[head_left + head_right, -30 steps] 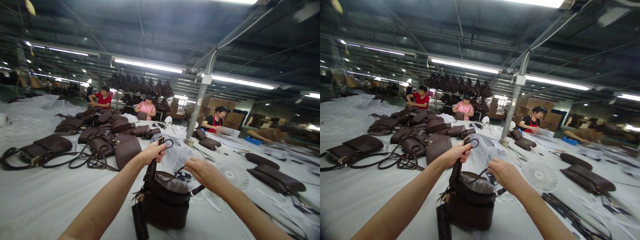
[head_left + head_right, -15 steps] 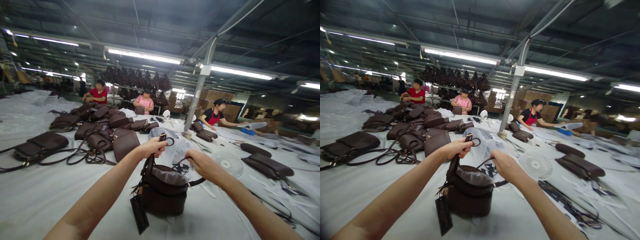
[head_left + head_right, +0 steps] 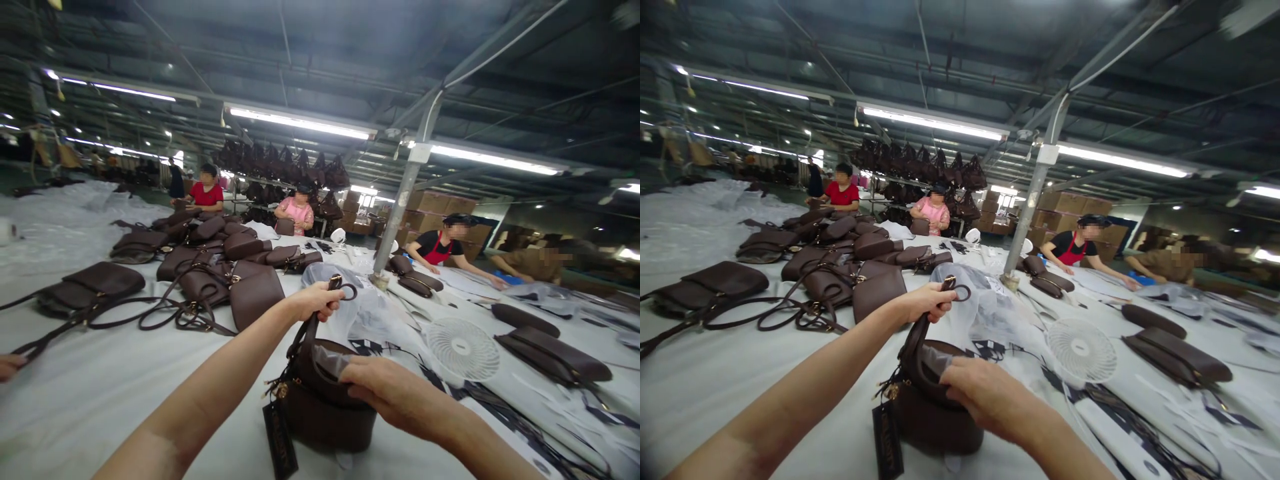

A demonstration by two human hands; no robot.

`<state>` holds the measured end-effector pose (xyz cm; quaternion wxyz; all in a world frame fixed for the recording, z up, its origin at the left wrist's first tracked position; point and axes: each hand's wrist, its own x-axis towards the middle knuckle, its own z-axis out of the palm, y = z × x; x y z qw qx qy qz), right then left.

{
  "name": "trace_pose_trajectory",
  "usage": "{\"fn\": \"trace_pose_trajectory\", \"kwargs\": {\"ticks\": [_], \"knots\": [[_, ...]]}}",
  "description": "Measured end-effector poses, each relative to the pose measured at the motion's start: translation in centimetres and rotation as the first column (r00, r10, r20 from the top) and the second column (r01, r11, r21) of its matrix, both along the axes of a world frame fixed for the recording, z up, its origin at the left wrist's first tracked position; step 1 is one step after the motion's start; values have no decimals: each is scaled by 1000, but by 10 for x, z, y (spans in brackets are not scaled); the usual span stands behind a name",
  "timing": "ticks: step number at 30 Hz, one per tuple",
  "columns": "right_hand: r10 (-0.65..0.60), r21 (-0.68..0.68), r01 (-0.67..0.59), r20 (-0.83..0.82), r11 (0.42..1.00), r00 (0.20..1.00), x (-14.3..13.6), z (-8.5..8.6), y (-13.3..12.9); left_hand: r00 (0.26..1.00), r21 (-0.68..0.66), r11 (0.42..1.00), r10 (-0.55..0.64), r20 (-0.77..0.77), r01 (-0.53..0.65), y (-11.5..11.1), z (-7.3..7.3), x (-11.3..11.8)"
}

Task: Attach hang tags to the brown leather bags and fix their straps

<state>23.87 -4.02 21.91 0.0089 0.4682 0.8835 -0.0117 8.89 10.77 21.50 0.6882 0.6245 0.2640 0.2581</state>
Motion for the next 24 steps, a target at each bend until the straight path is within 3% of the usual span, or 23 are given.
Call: {"fn": "trace_pose_trajectory", "kwargs": {"ticks": [2, 6, 11, 15, 18, 20, 24], "knots": [[-69, 128, 63, 48, 990, 996, 1, 5, 8, 998, -8, 998, -57, -20, 57, -2, 0, 0], [-219, 388, 154, 128, 909, 967, 11, 16, 33, 989, -7, 989, -149, -20, 149, -8, -3, 4], [-281, 571, 179, 94, 801, 955, 16, 9, 46, 946, -11, 946, -323, -6, 323, -11, -3, 4], [-233, 671, 107, 100, 734, 967, 17, 1, 47, 939, 230, 911, -326, -107, 342, -10, -1, 8], [-163, 727, 44, 95, 686, 982, 19, 1, 48, 931, 270, 892, -328, -162, 362, -9, -1, 14], [-177, 720, 54, 96, 692, 980, 18, 5, 49, 921, 247, 891, -340, -189, 380, -8, -2, 16], [-313, 524, 147, 244, 839, 918, 11, 16, 50, 922, 216, 907, -316, -223, 363, -7, -3, 16]]}}
